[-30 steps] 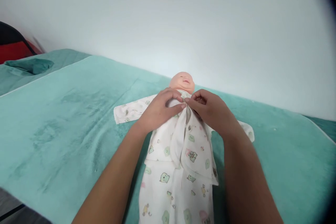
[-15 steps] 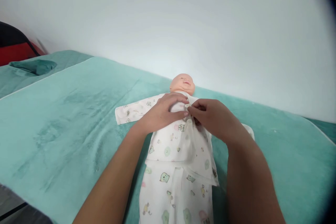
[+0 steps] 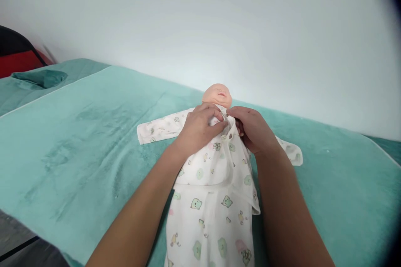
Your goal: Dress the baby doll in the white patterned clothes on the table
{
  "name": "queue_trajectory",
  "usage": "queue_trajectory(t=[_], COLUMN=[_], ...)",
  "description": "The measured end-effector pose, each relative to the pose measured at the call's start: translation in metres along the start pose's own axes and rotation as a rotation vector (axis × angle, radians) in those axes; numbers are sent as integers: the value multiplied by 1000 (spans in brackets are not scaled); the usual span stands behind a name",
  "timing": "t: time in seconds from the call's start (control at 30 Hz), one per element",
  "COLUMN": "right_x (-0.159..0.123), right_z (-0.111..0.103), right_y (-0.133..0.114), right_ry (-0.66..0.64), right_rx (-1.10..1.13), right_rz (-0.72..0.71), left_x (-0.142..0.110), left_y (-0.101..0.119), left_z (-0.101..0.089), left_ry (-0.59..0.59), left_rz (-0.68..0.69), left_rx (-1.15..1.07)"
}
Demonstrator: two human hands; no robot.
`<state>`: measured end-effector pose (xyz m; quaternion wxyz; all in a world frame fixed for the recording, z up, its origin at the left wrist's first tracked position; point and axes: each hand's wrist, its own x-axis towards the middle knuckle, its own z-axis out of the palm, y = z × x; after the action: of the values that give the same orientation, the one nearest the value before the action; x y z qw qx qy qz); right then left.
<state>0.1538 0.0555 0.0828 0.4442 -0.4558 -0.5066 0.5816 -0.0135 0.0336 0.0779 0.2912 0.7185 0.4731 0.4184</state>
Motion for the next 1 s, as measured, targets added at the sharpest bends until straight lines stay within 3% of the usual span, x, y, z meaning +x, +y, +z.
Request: queue_trajectory(t=[0.27, 0.8, 1.0], right_x=[0, -1, 0], right_z=[-1, 1, 2], right_y=[0, 4, 5], right_ry=[-33, 37, 16], right_rx=[7, -8, -39], right_rz=[-21, -78, -131], left_x=[0, 5, 4], left_y=[-3, 4, 3], left_z=[1, 6, -1], left_ry=[20, 17, 18], left_rz=[-9, -45, -141], left_rx=[-49, 60, -216])
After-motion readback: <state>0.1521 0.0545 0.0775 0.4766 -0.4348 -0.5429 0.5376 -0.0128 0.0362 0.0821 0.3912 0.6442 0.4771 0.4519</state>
